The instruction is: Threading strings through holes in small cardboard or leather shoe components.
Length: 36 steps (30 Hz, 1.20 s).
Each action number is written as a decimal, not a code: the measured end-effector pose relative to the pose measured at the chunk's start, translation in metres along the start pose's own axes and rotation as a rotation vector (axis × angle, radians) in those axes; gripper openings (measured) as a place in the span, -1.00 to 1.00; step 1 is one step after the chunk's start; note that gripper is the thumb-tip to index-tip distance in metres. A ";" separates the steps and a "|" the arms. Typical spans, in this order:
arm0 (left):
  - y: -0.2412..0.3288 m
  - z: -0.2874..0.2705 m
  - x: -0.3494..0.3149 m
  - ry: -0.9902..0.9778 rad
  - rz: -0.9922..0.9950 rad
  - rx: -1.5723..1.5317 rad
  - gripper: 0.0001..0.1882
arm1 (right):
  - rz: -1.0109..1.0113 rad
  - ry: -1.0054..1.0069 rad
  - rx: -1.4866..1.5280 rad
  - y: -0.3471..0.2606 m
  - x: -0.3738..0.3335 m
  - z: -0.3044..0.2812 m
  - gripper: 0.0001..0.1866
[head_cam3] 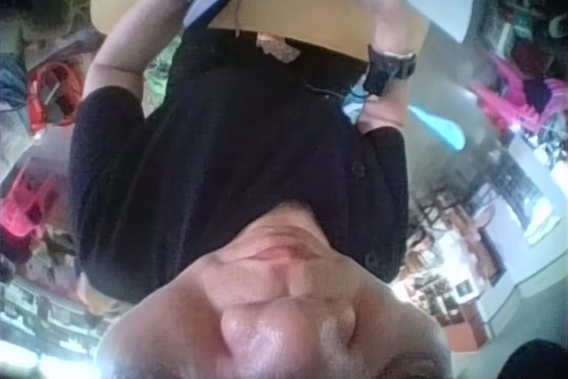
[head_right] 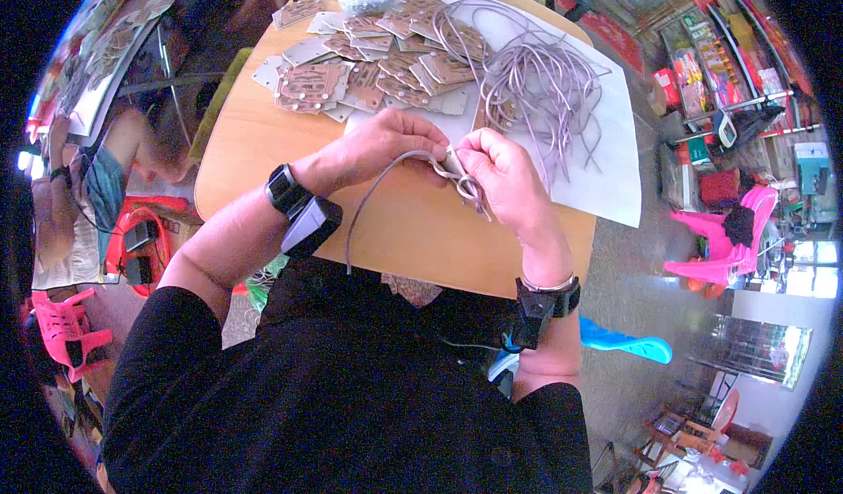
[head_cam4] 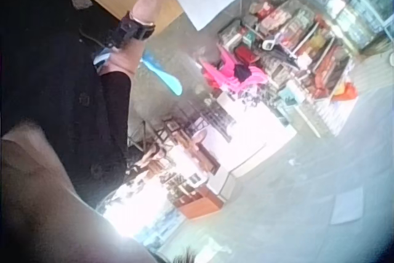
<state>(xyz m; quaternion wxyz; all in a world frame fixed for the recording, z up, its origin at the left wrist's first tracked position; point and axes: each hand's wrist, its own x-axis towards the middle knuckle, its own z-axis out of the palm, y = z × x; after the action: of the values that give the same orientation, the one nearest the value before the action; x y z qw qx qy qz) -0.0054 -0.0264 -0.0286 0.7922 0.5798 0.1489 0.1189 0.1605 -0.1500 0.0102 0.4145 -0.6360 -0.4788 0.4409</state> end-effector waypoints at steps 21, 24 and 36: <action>0.002 -0.001 0.000 0.116 0.006 0.007 -0.82 | -0.071 0.034 0.104 0.003 0.011 0.003 -0.89; 0.004 0.001 0.001 0.127 0.018 0.016 -0.84 | -0.061 0.022 0.102 0.008 0.012 0.003 -0.88; 0.000 0.002 -0.002 0.139 0.065 0.181 -0.86 | -0.114 0.026 0.123 0.012 0.008 0.005 -0.90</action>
<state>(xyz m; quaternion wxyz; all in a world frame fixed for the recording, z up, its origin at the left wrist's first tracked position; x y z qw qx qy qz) -0.0060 -0.0288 -0.0279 0.7202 0.6438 0.1947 0.1703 0.1594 -0.1434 -0.0037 0.4835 -0.5867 -0.4808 0.4368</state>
